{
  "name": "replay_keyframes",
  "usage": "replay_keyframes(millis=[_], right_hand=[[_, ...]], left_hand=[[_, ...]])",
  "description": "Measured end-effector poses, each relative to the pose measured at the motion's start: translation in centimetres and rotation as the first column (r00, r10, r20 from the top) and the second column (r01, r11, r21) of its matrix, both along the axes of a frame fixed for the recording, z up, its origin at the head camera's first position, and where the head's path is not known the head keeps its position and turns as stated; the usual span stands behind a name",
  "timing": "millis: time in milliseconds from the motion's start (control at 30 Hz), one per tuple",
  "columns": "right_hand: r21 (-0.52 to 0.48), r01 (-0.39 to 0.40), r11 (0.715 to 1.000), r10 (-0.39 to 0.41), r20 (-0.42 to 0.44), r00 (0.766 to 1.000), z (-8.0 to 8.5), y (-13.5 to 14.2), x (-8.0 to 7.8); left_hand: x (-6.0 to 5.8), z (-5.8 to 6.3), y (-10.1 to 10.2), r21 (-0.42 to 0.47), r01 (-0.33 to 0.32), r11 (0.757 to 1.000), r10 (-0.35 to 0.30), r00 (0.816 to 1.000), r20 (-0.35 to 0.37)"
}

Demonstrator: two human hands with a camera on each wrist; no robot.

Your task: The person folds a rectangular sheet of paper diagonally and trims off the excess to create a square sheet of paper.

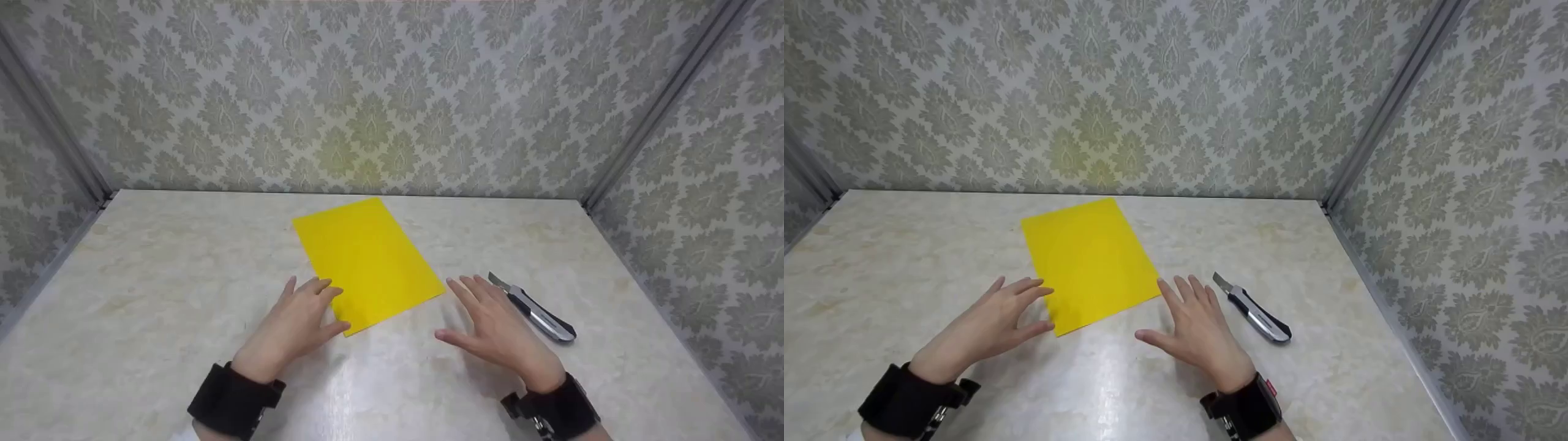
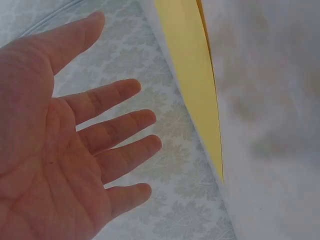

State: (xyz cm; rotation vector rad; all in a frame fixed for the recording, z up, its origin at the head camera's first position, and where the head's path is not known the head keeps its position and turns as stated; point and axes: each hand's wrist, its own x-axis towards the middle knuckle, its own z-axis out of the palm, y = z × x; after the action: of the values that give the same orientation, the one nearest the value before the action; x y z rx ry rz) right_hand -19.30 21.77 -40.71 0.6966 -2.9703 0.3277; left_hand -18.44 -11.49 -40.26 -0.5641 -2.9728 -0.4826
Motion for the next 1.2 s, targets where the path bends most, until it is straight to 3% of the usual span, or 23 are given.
replay_keyframes(millis=[333, 600, 767, 900, 1067, 1200], right_hand=[[-0.017, -0.047, 0.999, 0.047, -0.012, 0.999, -0.8, -0.1, -0.3], [-0.02, -0.042, 0.999, 0.045, 0.144, 0.989, -1.0, -0.7, -0.3], [-0.031, -0.125, 0.992, 0.129, 0.139, 0.982, -1.2, -1.2, -0.2], [-0.042, -0.161, 0.986, 0.165, 0.13, 0.978, -1.5, -1.6, -0.1], [-0.022, -0.163, 0.986, 0.164, 0.155, 0.974, -1.9, -2.2, 0.2], [0.009, -0.219, 0.976, 0.216, 0.122, 0.969, -2.3, -2.4, 0.6]], left_hand=[[-0.1, -2.0, 2.0, 0.012, 0.088, 0.996, -0.088, 0.995, 0.056], [0.2, -3.2, 2.9, 0.015, 0.117, 0.993, -0.118, 0.991, 0.06], [0.7, -3.5, 3.6, -0.026, 0.149, 0.989, -0.15, 0.986, -0.07], [1.2, -3.7, 4.4, -0.084, 0.173, 0.981, -0.188, 0.958, -0.218], [1.6, -3.7, 5.3, -0.151, 0.177, 0.973, -0.211, 0.944, -0.252], [1.8, -3.5, 5.6, -0.183, 0.234, 0.955, -0.281, 0.912, -0.299]])
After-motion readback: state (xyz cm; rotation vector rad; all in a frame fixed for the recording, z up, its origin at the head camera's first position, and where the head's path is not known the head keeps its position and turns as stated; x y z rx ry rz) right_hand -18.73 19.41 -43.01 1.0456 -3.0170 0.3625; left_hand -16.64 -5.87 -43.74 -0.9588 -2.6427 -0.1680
